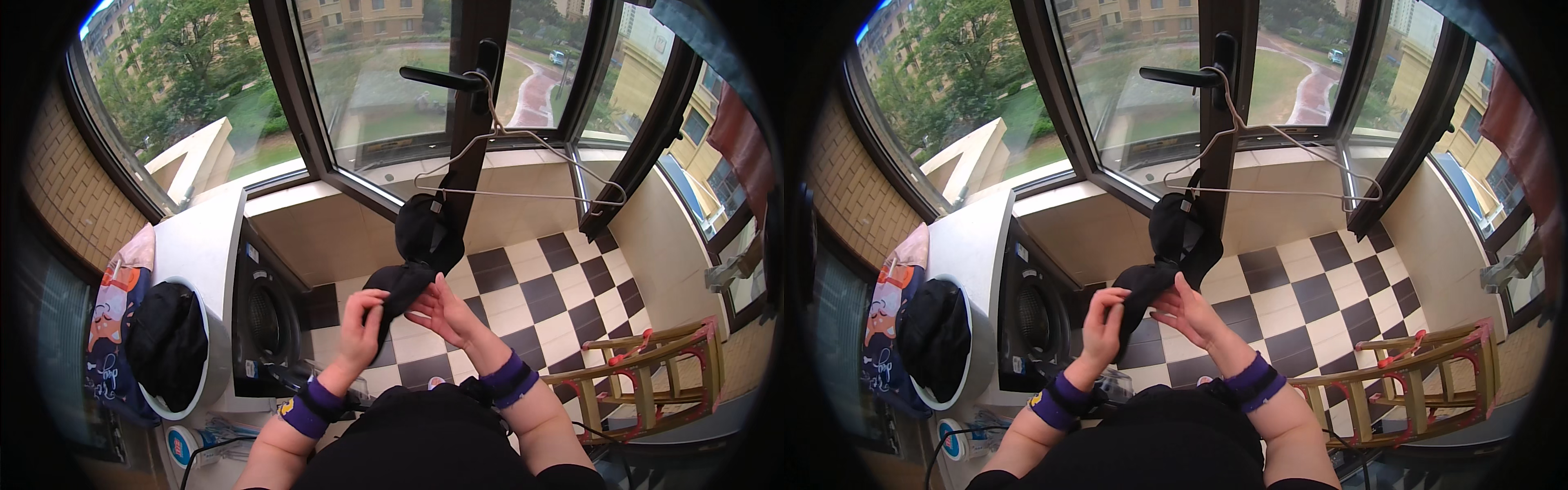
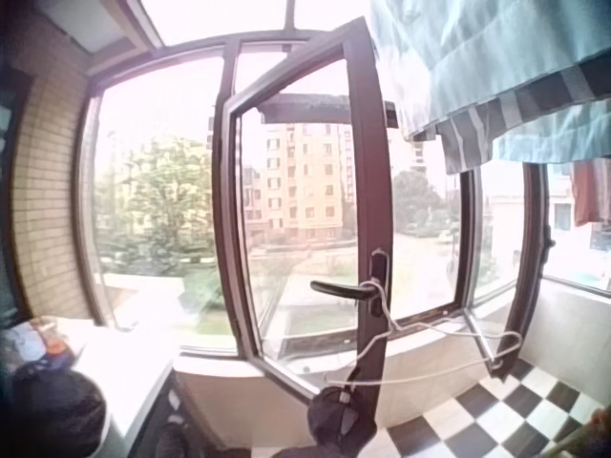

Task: The person removes wet clothes from a small washing machine and puts them into a basin, carries the basin to a balcony, and prepares to hang a cap on a hanger.

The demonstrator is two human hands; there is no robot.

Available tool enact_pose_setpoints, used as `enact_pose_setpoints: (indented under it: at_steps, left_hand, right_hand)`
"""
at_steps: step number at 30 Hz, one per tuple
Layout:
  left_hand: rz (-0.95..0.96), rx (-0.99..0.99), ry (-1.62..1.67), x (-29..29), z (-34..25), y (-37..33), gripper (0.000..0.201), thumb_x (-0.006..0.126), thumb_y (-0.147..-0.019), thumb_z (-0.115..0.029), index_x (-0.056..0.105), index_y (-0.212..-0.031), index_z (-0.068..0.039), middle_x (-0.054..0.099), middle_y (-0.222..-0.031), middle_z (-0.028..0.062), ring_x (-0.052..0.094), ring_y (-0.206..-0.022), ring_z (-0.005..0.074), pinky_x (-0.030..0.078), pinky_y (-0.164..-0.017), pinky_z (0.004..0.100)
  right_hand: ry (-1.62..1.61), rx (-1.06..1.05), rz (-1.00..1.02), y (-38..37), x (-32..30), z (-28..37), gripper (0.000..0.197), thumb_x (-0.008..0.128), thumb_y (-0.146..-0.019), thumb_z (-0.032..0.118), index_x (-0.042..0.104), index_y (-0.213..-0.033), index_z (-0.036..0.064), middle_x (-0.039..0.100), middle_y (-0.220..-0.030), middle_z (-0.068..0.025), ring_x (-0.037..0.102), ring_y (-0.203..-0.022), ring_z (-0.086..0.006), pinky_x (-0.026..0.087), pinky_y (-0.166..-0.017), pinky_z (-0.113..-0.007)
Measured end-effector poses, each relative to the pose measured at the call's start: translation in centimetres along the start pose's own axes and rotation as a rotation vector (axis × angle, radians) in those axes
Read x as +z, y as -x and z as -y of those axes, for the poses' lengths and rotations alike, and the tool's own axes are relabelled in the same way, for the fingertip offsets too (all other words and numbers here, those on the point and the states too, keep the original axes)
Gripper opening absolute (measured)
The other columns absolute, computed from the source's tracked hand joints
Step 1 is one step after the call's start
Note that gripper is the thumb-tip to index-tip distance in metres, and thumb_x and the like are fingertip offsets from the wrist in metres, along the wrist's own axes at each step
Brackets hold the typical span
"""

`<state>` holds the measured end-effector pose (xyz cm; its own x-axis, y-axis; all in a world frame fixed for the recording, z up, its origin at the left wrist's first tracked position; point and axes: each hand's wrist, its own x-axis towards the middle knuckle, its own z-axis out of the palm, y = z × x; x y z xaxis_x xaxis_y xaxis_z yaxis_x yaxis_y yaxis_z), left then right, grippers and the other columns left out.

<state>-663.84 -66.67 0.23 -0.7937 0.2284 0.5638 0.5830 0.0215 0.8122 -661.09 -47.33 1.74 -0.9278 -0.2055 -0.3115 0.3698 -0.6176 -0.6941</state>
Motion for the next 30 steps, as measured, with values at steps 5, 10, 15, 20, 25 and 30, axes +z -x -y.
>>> enact_pose_setpoints:
  at_steps: [5, 10, 15, 20, 25, 30]
  left_hand:
    - [0.258, -0.028, -0.214, 0.8, -0.8, 2.7, 0.015, 0.065, -0.082, 0.000, 0.064, -0.096, -0.006, 0.053, -0.116, 0.0118, 0.057, -0.098, 0.0283, 0.047, -0.085, 0.0347]
    - [0.109, 0.022, -0.214, -2.5, -0.7, 0.6, 0.015, 0.063, -0.083, -0.005, 0.065, -0.099, -0.005, 0.057, -0.113, 0.0124, 0.057, -0.103, 0.0266, 0.046, -0.088, 0.0349]
    - [0.275, -0.146, 0.076, -3.7, 0.3, -2.8, 0.057, 0.062, -0.086, -0.015, 0.041, -0.139, -0.007, 0.049, -0.136, 0.0133, 0.048, -0.125, 0.0247, 0.034, -0.106, 0.0353]
    - [0.706, -0.306, 0.247, -3.6, -2.2, -4.8, 0.077, 0.072, -0.080, -0.023, 0.035, -0.146, -0.012, 0.056, -0.125, 0.0083, 0.049, -0.118, 0.0197, 0.032, -0.107, 0.0341]
    - [0.694, -0.434, 0.189, -3.6, -1.0, -4.1, 0.037, 0.070, -0.082, -0.014, 0.062, -0.117, -0.005, 0.063, -0.098, 0.0011, 0.055, -0.093, 0.0109, 0.043, -0.086, 0.0270]
    - [1.019, -0.672, 0.383, -4.4, -1.0, -4.9, 0.027, 0.072, -0.081, -0.009, 0.059, -0.104, -0.004, 0.060, -0.085, -0.0037, 0.054, -0.082, 0.0044, 0.043, -0.073, 0.0199]
  right_hand:
    - [0.119, -0.055, -0.047, -1.8, -0.3, -1.0, 0.029, 0.057, -0.093, 0.019, 0.057, -0.117, 0.0029, 0.063, -0.107, -0.0073, 0.061, -0.096, -0.0168, 0.050, -0.086, -0.031]
    - [0.390, -0.101, -0.070, -1.2, -2.4, -0.6, 0.029, 0.048, -0.077, 0.010, 0.062, -0.099, -0.0021, 0.063, -0.088, -0.0055, 0.058, -0.082, -0.0135, 0.046, -0.075, -0.025]
    - [0.635, -0.085, 0.176, 1.0, -0.6, 2.2, 0.031, 0.044, -0.074, 0.013, 0.062, -0.093, -0.0041, 0.063, -0.082, -0.0052, 0.056, -0.076, -0.0129, 0.044, -0.072, -0.024]
    - [0.462, -0.105, 0.267, -0.9, -5.0, 1.7, 0.032, 0.046, -0.079, 0.012, 0.062, -0.099, -0.0072, 0.063, -0.097, -0.0085, 0.057, -0.091, -0.0170, 0.042, -0.087, -0.027]
    - [0.737, -0.046, 0.399, 0.9, -2.9, 4.4, 0.024, 0.062, -0.087, 0.020, 0.065, -0.100, -0.0004, 0.063, -0.085, -0.0002, 0.055, -0.082, -0.0084, 0.045, -0.078, -0.025]
    - [0.861, -0.077, 0.308, 2.7, -2.2, 4.4, 0.024, 0.073, -0.085, 0.019, 0.068, -0.099, 0.0011, 0.066, -0.087, 0.0016, 0.057, -0.081, -0.0056, 0.047, -0.074, -0.023]
